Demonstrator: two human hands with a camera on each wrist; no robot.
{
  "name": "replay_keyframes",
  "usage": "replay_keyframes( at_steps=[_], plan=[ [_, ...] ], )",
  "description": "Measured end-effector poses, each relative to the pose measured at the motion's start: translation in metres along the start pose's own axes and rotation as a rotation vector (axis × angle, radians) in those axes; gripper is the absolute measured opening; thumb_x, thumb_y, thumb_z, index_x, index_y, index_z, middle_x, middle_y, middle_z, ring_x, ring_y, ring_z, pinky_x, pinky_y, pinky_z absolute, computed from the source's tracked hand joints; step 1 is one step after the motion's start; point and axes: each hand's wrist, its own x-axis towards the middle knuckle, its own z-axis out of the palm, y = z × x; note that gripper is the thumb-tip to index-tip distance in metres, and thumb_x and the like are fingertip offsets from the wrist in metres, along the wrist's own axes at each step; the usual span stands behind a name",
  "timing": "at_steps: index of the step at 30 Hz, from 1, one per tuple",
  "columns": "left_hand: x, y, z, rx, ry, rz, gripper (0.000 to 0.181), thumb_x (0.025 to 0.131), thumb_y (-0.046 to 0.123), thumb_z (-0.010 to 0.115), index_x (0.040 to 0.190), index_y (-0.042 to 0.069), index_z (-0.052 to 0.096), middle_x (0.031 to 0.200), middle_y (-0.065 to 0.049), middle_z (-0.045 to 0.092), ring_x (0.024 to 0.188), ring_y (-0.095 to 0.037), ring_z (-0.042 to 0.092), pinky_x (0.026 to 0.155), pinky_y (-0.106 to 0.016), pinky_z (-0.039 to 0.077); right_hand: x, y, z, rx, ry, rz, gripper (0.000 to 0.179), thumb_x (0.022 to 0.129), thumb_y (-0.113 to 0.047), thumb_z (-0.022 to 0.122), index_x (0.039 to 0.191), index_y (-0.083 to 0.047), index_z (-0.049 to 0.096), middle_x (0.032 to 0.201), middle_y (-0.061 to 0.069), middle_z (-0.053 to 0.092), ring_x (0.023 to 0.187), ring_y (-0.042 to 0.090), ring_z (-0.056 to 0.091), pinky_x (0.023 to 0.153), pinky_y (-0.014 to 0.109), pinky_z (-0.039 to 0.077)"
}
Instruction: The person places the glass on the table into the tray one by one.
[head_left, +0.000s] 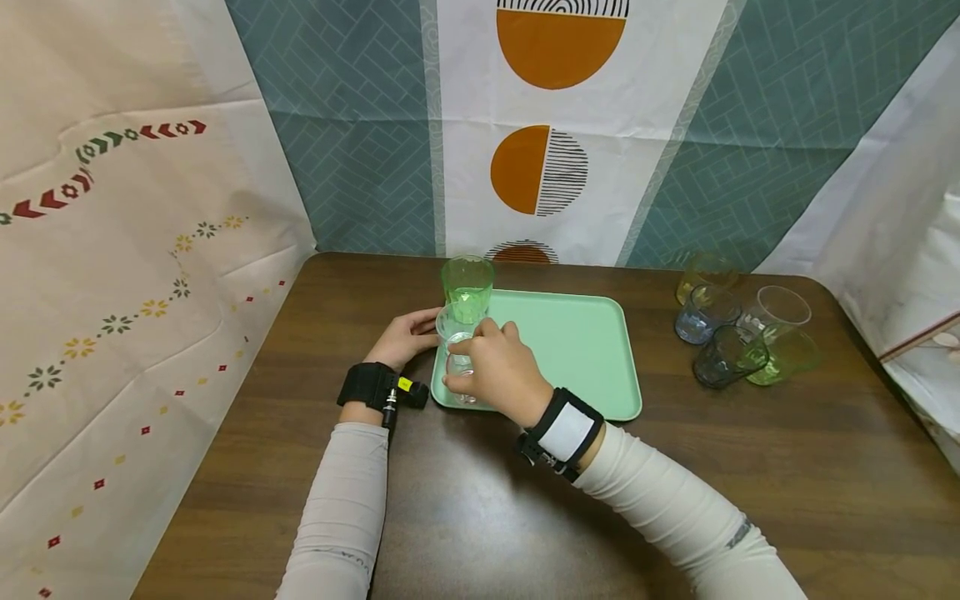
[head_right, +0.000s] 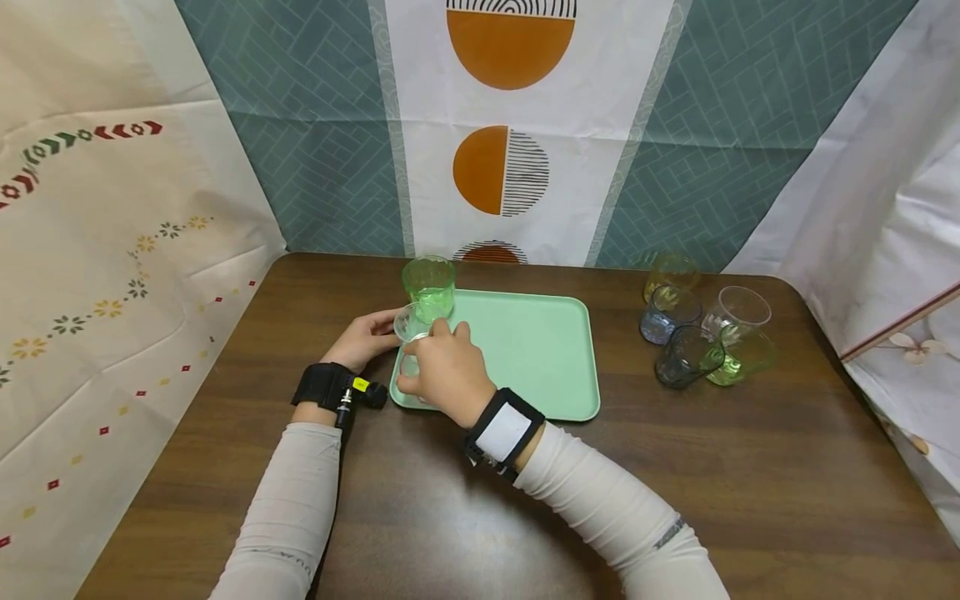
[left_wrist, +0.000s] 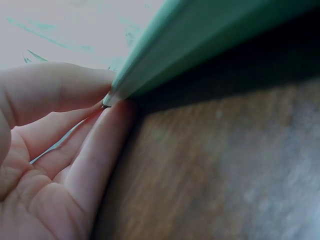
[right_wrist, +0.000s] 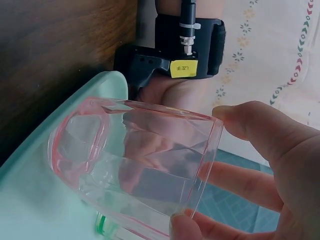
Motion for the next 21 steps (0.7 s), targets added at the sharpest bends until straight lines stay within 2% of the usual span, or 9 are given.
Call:
replay_keyframes(
  at_steps=[9,12,16,19,21],
  plan=[
    [-0.008,0.017,0.0,-0.038,-0.021,0.017,0.053,0.089,0.001,0.064,0.139,-0.001,0.046,0.139,-0.025,0.05,0.126,-0.034,0.048,0.106,-0.052,0.039,0.0,-0.006,0.006,-0.005,0.031,0.003,0.039,0.079,-0.044,0.072,0.11,-0.019,0.074,0.099,0.015,0.058,0.076,0.031,0.044,0.045,0.038,0.054],
    [-0.008,0.016,0.0,-0.037,-0.021,0.013,0.053,0.089,0.001,0.064,0.139,-0.001,0.046,0.139,-0.025,0.049,0.126,-0.033,0.048,0.106,-0.051,0.039,-0.001,-0.007,0.009,-0.016,0.04,-0.005,0.04,0.079,-0.043,0.072,0.11,-0.019,0.074,0.101,0.016,0.058,0.077,0.031,0.044,0.044,0.038,0.053],
    [0.0,0.002,-0.001,-0.022,-0.015,0.024,0.053,0.089,0.003,0.064,0.14,0.002,0.046,0.139,-0.022,0.05,0.126,-0.03,0.049,0.105,-0.049,0.041,-0.001,-0.01,0.012,-0.042,0.06,-0.017,0.039,0.079,-0.044,0.072,0.109,-0.019,0.074,0.102,0.015,0.057,0.076,0.03,0.044,0.042,0.035,0.052],
    [0.0,0.001,-0.001,-0.017,-0.015,0.029,0.053,0.089,0.003,0.064,0.139,0.002,0.047,0.139,-0.022,0.051,0.125,-0.03,0.05,0.103,-0.047,0.043,-0.001,-0.011,0.014,-0.077,0.088,-0.033,0.037,0.079,-0.044,0.072,0.107,-0.019,0.074,0.1,0.013,0.057,0.075,0.029,0.044,0.041,0.033,0.05],
    [-0.003,0.007,0.0,-0.03,-0.018,0.023,0.053,0.089,0.002,0.064,0.139,0.0,0.046,0.139,-0.023,0.05,0.126,-0.031,0.049,0.103,-0.048,0.042,-0.001,-0.012,0.015,-0.104,0.102,-0.045,0.036,0.081,-0.044,0.071,0.107,-0.019,0.074,0.098,0.013,0.058,0.075,0.028,0.044,0.041,0.032,0.05]
  ],
)
